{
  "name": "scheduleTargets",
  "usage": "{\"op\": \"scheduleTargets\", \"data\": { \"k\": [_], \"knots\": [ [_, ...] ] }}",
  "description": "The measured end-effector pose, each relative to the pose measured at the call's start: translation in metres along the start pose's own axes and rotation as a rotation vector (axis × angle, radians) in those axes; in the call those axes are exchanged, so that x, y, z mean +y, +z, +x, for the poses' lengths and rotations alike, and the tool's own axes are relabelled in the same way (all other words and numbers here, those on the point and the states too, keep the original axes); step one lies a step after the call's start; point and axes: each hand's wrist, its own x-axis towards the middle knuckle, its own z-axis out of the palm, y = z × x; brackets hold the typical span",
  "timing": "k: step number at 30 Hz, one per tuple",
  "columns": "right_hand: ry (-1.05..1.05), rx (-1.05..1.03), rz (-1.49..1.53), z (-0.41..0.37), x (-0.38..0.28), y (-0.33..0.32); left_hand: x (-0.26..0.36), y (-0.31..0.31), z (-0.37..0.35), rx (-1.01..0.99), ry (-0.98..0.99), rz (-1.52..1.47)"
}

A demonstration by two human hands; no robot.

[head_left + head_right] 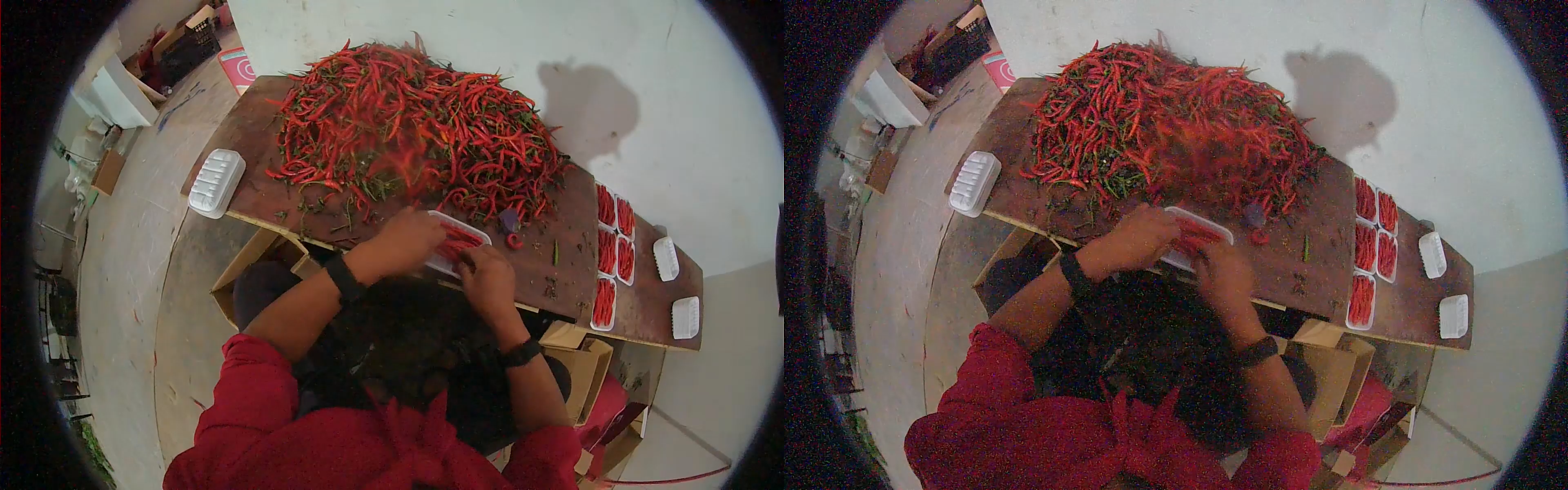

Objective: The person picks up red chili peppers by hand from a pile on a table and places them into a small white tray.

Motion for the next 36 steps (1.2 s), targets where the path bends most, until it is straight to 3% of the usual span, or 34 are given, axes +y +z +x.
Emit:
{"op": "scheduleTargets", "data": {
  "k": [7,22,24,31,33,34,36],
  "knots": [
    [-0.053,-0.027,-0.032,-0.001,0.006,0.008,0.005,-0.009,-0.001,-0.077,0.025,0.071],
    [-0.013,-0.041,-0.066,0.000,0.003,0.009,0.004,0.011,-0.001,0.136,0.007,0.067],
    [-0.027,-0.033,-0.075,0.001,0.001,0.006,0.003,0.015,0.001,0.039,-0.024,0.049],
    [-0.043,-0.004,-0.009,0.002,0.001,0.004,0.006,-0.001,0.003,0.028,-0.026,0.012],
    [-0.069,0.033,0.005,0.002,0.001,0.003,0.012,-0.023,0.009,-0.084,-0.229,0.018],
    [-0.068,0.035,0.005,0.002,0.000,0.001,0.004,-0.021,0.011,-0.084,-0.228,0.018],
    [-0.040,0.012,0.014,0.002,-0.004,-0.004,-0.013,-0.019,0.013,0.329,-0.119,0.082]
  ]
}}
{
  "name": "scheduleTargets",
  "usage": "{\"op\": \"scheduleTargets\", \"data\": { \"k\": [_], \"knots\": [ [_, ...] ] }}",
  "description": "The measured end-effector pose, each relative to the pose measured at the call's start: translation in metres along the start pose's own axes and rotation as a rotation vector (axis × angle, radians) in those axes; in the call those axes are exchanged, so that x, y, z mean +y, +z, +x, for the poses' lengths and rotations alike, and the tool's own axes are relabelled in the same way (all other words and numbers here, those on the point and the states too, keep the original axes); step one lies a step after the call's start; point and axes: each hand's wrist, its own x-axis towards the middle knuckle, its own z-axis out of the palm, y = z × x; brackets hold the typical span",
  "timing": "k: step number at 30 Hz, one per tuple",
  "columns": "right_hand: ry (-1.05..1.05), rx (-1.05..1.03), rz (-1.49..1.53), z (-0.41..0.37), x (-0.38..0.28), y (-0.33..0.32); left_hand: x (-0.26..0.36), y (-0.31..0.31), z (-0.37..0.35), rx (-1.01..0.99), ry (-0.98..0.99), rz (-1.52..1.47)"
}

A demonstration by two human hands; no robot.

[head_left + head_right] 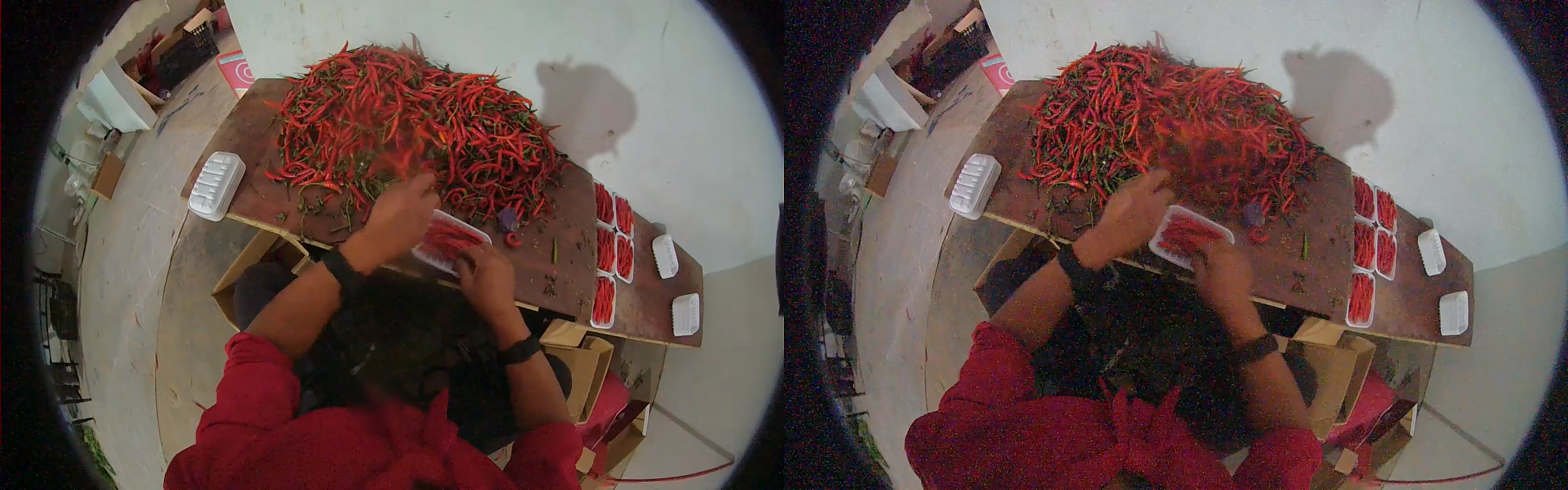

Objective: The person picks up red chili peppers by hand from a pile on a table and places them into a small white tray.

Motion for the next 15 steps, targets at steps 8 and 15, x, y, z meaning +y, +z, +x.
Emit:
{"op": "scheduleTargets", "data": {
  "k": [8,15],
  "knots": [
    [-0.011,0.021,0.031,-0.001,0.000,-0.004,-0.025,-0.006,-0.009,-0.065,-0.238,0.113],
    [0.033,-0.012,0.081,0.000,-0.002,-0.002,-0.012,-0.034,-0.014,0.120,-0.281,-0.157]
  ]
}}
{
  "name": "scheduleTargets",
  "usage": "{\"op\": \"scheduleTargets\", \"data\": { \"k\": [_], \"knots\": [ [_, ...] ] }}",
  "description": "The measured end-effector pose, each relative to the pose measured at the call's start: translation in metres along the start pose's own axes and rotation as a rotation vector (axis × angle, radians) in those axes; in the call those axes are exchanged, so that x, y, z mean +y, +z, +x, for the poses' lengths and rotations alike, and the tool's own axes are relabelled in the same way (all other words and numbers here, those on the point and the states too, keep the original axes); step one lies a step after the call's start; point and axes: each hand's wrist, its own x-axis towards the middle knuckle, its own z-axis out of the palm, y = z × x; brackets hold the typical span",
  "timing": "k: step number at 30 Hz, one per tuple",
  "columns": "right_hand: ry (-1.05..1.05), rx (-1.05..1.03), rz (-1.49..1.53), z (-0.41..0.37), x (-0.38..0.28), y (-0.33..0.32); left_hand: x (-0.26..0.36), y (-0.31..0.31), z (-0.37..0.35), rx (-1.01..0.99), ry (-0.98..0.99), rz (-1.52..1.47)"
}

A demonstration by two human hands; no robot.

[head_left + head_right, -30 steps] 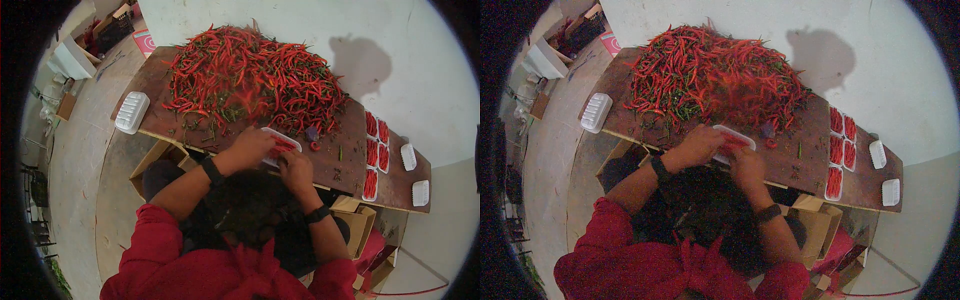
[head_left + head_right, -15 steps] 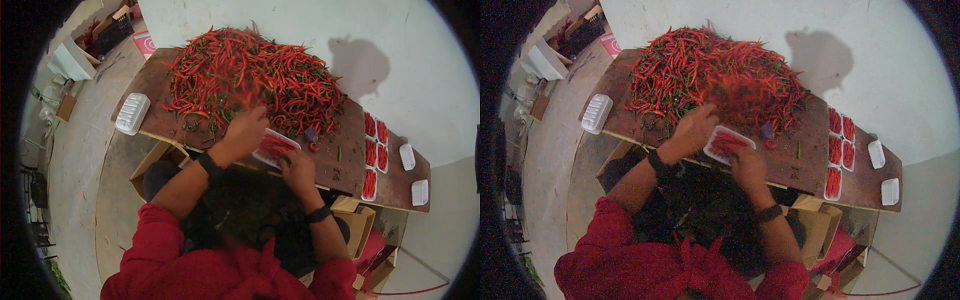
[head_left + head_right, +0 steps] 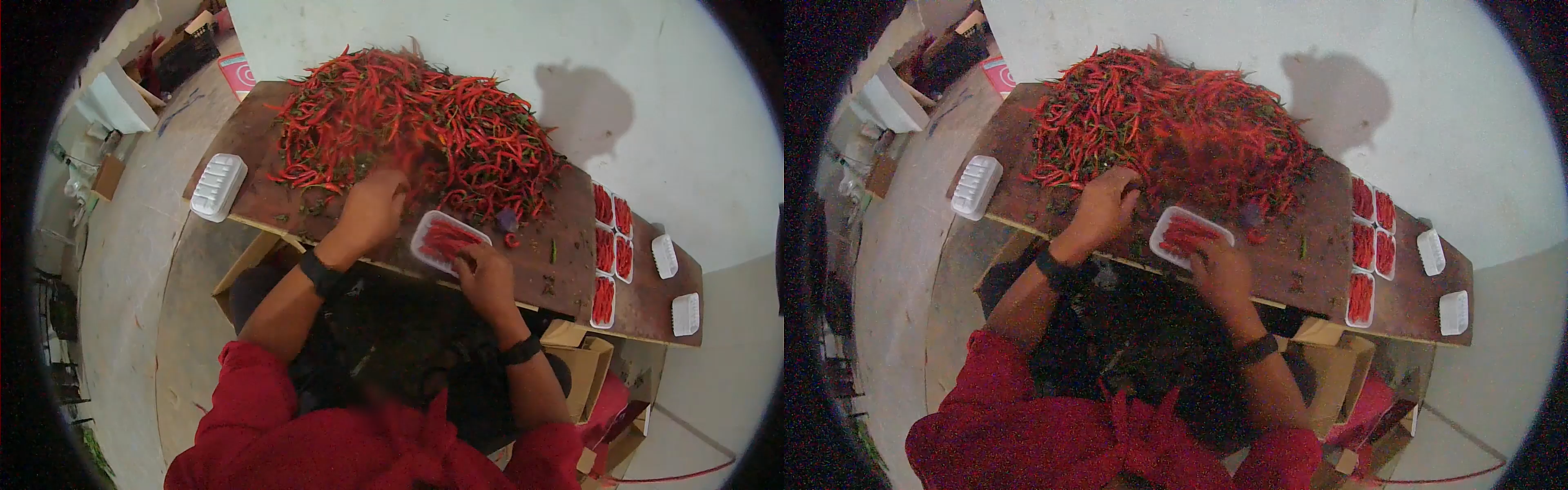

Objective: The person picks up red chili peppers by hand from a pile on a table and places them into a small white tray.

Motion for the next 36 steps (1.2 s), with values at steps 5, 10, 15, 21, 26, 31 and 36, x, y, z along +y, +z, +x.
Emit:
{"op": "scheduleTargets", "data": {
  "k": [5,10,15,21,26,31,36],
  "knots": [
    [0.156,-0.096,0.273,0.000,0.007,0.012,0.018,-0.011,-0.007,-0.053,-0.186,-0.294],
    [0.141,-0.210,0.617,-0.001,-0.003,0.014,0.030,-0.004,-0.022,-0.184,-0.289,-0.536],
    [0.051,-0.101,0.490,-0.011,-0.041,0.000,0.042,0.003,-0.030,-0.254,-0.224,-0.427],
    [0.222,0.040,0.739,-0.008,-0.019,0.015,0.046,0.010,-0.037,-0.211,-0.088,-0.382],
    [0.414,0.010,0.810,-0.001,-0.014,-0.001,0.042,0.007,-0.039,-0.314,0.050,-0.403],
    [0.441,-0.002,0.835,-0.002,-0.006,0.001,0.042,0.012,-0.040,-0.315,0.139,-0.419],
    [0.374,0.004,0.740,-0.004,-0.007,0.002,0.048,0.012,-0.038,-0.266,0.001,-0.323]
  ]
}}
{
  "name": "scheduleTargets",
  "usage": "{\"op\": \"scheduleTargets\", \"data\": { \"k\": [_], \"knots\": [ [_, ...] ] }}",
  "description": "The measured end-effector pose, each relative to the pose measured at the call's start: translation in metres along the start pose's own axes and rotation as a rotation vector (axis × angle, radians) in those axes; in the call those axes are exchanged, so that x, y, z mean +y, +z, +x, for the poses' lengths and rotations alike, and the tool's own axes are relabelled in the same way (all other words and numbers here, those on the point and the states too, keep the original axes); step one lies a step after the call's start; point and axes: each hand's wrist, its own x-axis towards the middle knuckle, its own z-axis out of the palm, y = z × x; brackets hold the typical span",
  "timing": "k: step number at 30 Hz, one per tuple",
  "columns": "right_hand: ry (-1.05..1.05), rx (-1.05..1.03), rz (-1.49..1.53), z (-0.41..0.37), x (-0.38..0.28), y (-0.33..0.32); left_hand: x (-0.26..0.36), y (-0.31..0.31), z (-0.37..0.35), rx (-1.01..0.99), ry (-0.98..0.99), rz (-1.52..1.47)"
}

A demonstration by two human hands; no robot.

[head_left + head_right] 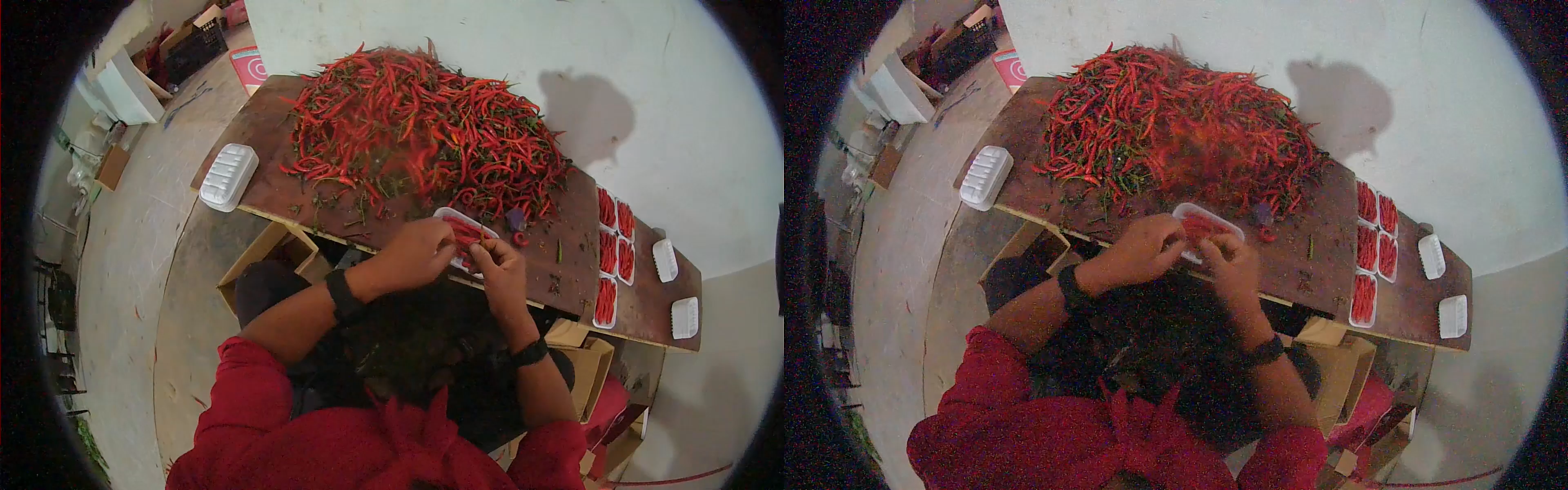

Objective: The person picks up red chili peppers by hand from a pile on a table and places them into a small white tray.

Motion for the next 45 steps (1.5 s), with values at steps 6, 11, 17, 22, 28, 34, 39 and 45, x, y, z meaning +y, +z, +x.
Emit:
{"op": "scheduleTargets", "data": {
  "k": [6,11,17,22,28,34,39,45],
  "knots": [
    [-0.026,0.093,0.100,-0.005,-0.017,-0.006,-0.007,-0.010,0.004,0.034,-0.153,-0.025],
    [-0.053,0.147,-0.013,-0.006,-0.015,-0.027,0.006,-0.035,0.005,-0.713,-0.103,-0.233],
    [-0.116,0.268,-0.290,-0.019,0.001,-0.076,-0.025,-0.023,0.023,-0.341,-0.016,0.135],
    [-0.090,0.357,-0.494,-0.030,0.019,-0.153,-0.052,-0.015,0.045,0.217,0.102,0.250],
    [0.223,0.324,-0.884,-0.103,-0.009,-0.232,-0.069,0.001,0.057,0.067,-0.087,0.227],
    [0.219,0.045,-1.214,-0.161,0.016,-0.256,-0.073,0.005,0.055,0.033,-0.108,0.179],
    [0.162,0.119,-0.565,-0.113,-0.060,-0.159,-0.025,-0.004,0.044,0.126,0.011,0.152],
    [0.158,-0.101,-0.110,-0.038,-0.045,-0.057,0.019,-0.010,0.013,0.138,0.339,0.109]
  ]
}}
